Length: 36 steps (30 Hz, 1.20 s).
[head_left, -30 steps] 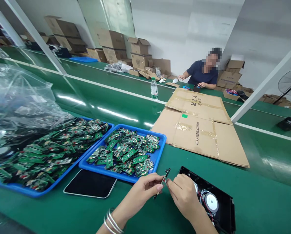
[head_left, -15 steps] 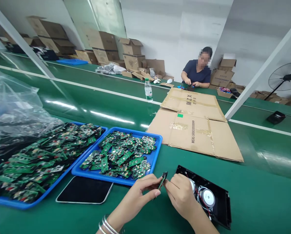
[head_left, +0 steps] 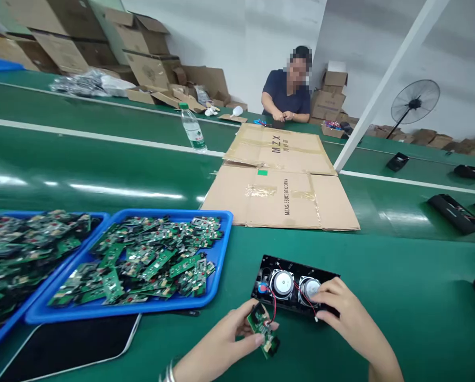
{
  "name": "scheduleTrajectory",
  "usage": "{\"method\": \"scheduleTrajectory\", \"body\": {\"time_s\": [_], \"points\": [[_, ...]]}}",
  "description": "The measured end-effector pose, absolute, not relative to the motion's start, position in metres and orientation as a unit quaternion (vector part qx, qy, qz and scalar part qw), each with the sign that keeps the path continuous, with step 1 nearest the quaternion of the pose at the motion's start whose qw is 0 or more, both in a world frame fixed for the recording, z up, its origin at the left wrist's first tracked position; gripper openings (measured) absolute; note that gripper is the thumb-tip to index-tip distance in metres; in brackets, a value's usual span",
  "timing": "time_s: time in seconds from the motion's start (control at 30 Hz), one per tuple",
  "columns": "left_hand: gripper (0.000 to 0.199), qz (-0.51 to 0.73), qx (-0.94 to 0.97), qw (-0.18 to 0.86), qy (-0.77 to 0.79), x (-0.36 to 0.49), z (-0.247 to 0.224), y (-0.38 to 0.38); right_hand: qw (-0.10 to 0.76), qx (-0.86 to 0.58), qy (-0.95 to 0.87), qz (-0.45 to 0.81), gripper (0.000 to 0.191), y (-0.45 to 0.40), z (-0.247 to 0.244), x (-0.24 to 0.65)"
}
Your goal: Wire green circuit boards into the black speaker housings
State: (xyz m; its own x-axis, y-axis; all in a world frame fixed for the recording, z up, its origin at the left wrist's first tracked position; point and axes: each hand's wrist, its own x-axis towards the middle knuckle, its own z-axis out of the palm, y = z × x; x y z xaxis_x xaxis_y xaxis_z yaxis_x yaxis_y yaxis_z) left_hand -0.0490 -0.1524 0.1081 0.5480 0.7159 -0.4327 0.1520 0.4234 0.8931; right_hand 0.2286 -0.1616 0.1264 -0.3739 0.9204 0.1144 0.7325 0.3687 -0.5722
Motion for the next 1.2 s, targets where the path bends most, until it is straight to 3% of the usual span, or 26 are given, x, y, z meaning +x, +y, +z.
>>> {"method": "scheduleTrajectory", "body": {"time_s": [0.2, 0.57, 1.03, 1.2], "points": [[0.05, 0.227, 0.509, 0.667, 0.495, -0.015, 0.106, -0.145, 0.246, -0.527, -0.772, 0.258, 0.017, -0.172, 0.109, 0.221], [0.019, 0.313, 0.539, 0.587, 0.517, 0.008, 0.11, -0.138, 0.362, -0.579, -0.663, 0.307, 0.018, -0.155, 0.088, 0.177], [0.009, 0.306, 0.651, 0.465, 0.517, 0.01, 0.095, -0.141, 0.338, -0.539, -0.762, 0.123, 0.025, -0.154, 0.08, 0.163], [0.011, 0.31, 0.65, 0.483, 0.498, 0.007, 0.095, -0.139, 0.333, -0.555, -0.749, 0.141, 0.025, -0.154, 0.076, 0.163]]}}
